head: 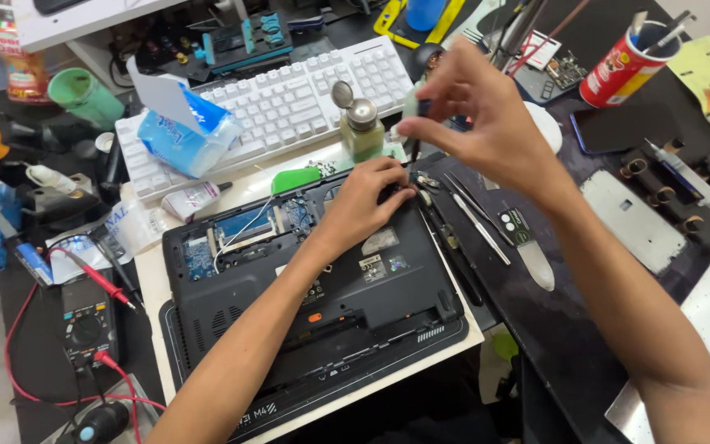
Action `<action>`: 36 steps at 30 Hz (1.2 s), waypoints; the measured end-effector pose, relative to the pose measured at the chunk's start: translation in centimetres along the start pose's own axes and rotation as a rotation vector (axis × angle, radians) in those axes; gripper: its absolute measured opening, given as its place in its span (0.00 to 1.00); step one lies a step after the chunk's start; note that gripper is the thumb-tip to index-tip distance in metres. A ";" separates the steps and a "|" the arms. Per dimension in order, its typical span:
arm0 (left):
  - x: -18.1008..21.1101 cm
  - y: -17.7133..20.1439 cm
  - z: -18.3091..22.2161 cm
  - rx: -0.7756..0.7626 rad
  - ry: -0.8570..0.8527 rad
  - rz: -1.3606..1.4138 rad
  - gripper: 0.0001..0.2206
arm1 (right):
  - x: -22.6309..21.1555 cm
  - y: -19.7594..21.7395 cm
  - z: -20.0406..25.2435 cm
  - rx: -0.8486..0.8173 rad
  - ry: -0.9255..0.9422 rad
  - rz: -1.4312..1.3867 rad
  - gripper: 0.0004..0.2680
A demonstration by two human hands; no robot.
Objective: The person uses a screwdriver to remove screws from the back of a laptop, detaches the plastic cover, and lifts the top section of the laptop body.
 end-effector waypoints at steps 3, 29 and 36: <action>-0.2 -0.1 0.1 -0.018 0.032 -0.007 0.08 | -2.2 -0.8 -1.5 -0.178 0.011 0.088 0.13; 0.5 0.3 -0.1 0.008 -0.020 0.015 0.05 | 1.3 0.7 0.4 0.150 -0.077 -0.081 0.12; 0.6 0.3 0.2 0.015 -0.015 -0.019 0.06 | 1.5 0.1 0.2 -0.045 -0.145 -0.401 0.08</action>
Point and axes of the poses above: each hand's wrist, its own z-axis away from the middle knuckle, its own y-axis out of the back of the hand, x = y × z, the point moved 10 cm from there along -z, towards the middle knuckle, and after that the axes turned 4 degrees about -y, right-handed, at the moved point
